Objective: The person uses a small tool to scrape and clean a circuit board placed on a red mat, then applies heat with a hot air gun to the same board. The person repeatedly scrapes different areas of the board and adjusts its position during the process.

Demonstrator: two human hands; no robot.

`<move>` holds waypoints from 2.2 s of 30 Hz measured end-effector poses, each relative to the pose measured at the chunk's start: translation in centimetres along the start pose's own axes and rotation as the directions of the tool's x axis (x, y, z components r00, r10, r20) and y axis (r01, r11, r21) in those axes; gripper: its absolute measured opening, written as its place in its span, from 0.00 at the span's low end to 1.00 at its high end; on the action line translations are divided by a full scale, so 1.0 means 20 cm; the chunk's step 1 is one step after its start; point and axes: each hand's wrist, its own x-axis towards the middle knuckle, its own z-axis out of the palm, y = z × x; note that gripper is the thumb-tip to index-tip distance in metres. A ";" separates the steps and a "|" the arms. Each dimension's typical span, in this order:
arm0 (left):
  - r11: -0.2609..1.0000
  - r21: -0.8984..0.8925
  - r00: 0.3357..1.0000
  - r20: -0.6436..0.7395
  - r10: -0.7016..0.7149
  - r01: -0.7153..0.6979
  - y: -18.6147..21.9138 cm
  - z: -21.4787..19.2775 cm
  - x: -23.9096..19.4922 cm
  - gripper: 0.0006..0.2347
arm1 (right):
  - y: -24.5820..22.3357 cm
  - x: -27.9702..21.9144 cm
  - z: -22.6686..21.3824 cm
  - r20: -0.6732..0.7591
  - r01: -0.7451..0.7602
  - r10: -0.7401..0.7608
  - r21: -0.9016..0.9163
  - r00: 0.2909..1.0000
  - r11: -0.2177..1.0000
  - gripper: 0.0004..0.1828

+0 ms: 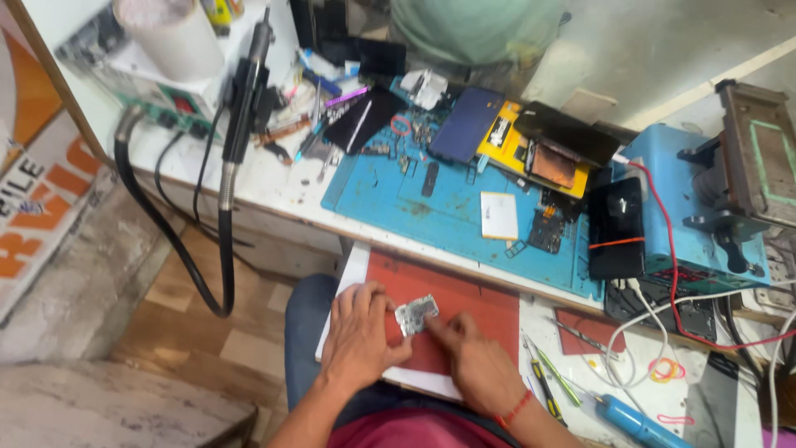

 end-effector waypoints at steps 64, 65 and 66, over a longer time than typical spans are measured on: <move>0.993 -0.018 0.982 -0.148 0.114 -0.118 -0.11 0.09 -0.10 0.18 | -0.13 -0.06 -0.03 0.015 0.082 -0.081 -0.135 0.997 0.987 0.34; 0.992 -0.029 0.981 -0.151 0.120 -0.125 -0.10 0.10 -0.09 0.18 | -0.13 -0.06 -0.03 -0.017 0.021 -0.024 -0.157 1.000 0.987 0.35; 0.992 -0.031 0.984 -0.138 0.117 -0.122 -0.10 0.10 -0.09 0.18 | -0.13 -0.07 -0.04 -0.050 -0.041 0.032 -0.176 0.998 0.984 0.35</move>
